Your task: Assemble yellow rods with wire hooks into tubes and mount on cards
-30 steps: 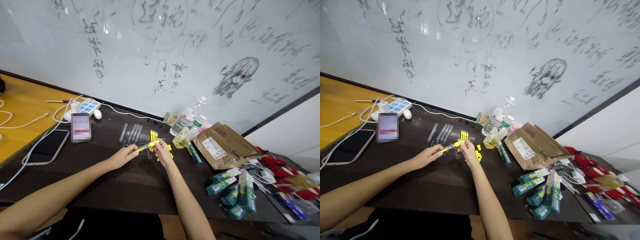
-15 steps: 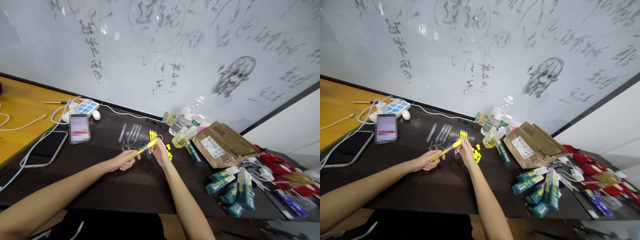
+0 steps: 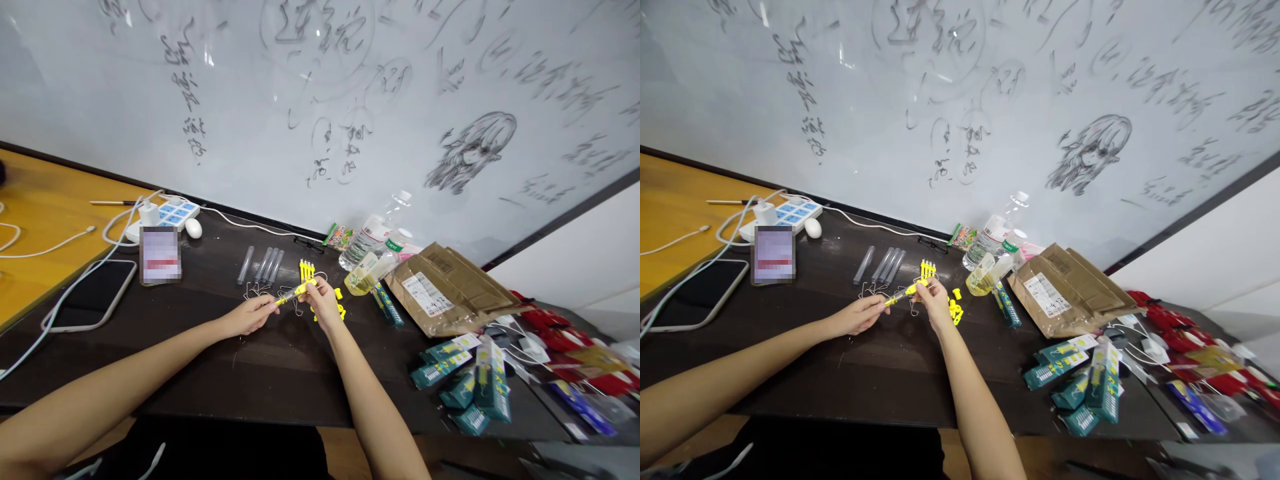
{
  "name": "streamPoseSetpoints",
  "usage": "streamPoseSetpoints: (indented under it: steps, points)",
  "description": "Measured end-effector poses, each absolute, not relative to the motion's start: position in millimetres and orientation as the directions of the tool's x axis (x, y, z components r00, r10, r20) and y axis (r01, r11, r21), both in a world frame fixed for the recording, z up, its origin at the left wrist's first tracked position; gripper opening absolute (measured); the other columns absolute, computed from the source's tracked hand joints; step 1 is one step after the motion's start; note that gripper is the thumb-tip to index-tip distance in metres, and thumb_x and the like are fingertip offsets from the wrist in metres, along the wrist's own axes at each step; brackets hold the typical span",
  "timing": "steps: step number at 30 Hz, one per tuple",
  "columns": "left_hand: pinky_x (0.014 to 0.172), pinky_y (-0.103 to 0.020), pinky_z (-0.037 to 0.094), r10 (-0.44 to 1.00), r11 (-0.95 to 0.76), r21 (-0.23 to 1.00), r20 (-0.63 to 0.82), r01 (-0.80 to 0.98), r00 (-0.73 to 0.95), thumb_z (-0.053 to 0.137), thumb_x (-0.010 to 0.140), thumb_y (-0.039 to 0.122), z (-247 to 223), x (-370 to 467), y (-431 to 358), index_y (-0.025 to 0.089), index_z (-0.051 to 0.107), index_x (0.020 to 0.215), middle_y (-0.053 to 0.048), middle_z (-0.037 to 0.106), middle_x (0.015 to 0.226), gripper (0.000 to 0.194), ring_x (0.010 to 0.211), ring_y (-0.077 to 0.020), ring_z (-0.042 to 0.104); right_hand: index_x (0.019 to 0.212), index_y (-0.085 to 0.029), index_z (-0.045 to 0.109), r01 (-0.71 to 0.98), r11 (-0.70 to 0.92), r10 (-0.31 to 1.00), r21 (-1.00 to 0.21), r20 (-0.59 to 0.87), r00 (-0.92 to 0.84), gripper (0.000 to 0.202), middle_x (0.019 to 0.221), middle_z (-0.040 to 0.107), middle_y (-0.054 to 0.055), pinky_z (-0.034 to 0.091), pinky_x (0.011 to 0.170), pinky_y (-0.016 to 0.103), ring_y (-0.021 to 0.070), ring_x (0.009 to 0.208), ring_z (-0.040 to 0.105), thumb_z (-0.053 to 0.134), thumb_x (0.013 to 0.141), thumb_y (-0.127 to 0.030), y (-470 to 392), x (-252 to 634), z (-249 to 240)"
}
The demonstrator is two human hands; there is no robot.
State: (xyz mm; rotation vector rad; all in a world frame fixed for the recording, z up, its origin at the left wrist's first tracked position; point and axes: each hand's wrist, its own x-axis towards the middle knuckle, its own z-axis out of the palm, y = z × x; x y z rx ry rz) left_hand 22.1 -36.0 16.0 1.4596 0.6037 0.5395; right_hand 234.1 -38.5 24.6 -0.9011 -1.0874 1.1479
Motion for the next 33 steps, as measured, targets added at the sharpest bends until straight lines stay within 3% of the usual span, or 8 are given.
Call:
streamPoseSetpoints:
  steps: [7,12,15,20,23,33]
  points:
    - [0.026,-0.012,0.015,0.614,0.250,0.968,-0.147,-0.015,0.775,0.045,0.085,0.054,25,22,-44,0.019,0.046,0.089,0.012,0.027,0.043,0.035,0.030,-0.0029,0.013,0.070,-0.020,0.056,-0.451,0.107,0.994,-0.886,0.106,0.027,0.024,0.074,0.059,-0.003,0.049,0.068,0.022,0.0083,0.067,0.056,0.076,0.065,-0.031,-40,232,26]
    - [0.027,-0.012,0.011,0.531,0.384,0.923,-0.193,-0.032,0.825,0.040,0.088,0.053,31,19,-48,0.019,0.047,0.092,0.012,0.021,0.044,0.035,0.034,-0.0039,0.010,0.076,-0.021,0.060,-0.453,0.099,0.994,-0.886,0.104,0.013,0.024,0.080,0.060,-0.002,0.050,0.070,0.022,0.0092,0.070,0.056,0.077,0.064,-0.033,-42,232,29]
    - [0.027,-0.012,0.013,0.537,0.358,0.933,-0.179,-0.031,0.824,0.040,0.088,0.054,29,21,-47,0.019,0.047,0.091,0.012,0.022,0.043,0.035,0.033,-0.0038,0.011,0.082,-0.020,0.062,-0.442,0.083,0.994,-0.893,0.108,-0.031,0.024,0.078,0.060,-0.001,0.051,0.070,0.023,0.0097,0.071,0.056,0.075,0.067,-0.033,-43,233,32]
    - [0.027,-0.012,0.018,0.703,0.059,0.998,-0.058,0.023,0.708,0.044,0.085,0.055,12,26,-39,0.020,0.044,0.087,0.011,0.032,0.044,0.035,0.030,-0.0035,0.021,0.079,-0.019,0.059,-0.404,0.041,0.998,-0.914,0.052,-0.018,0.026,0.069,0.059,-0.002,0.054,0.065,0.027,0.0107,0.064,0.057,0.071,0.071,-0.041,-42,233,30]
    - [0.027,-0.011,0.019,0.731,-0.006,0.997,-0.048,0.076,0.681,0.045,0.085,0.054,7,25,-36,0.020,0.044,0.086,0.011,0.033,0.046,0.034,0.032,-0.0036,0.024,0.074,-0.017,0.059,-0.347,0.040,0.999,-0.937,0.043,-0.003,0.026,0.065,0.058,-0.002,0.055,0.066,0.027,0.0095,0.061,0.056,0.073,0.068,-0.038,-40,236,27]
    - [0.028,-0.012,0.011,0.639,0.283,0.958,-0.217,0.036,0.738,0.042,0.084,0.058,20,23,-43,0.020,0.045,0.089,0.013,0.024,0.042,0.039,0.031,-0.0032,0.011,0.067,-0.015,0.058,-0.388,0.023,0.999,-0.922,0.011,0.033,0.026,0.068,0.061,-0.001,0.053,0.070,0.024,0.0089,0.065,0.060,0.077,0.064,-0.033,-36,237,24]
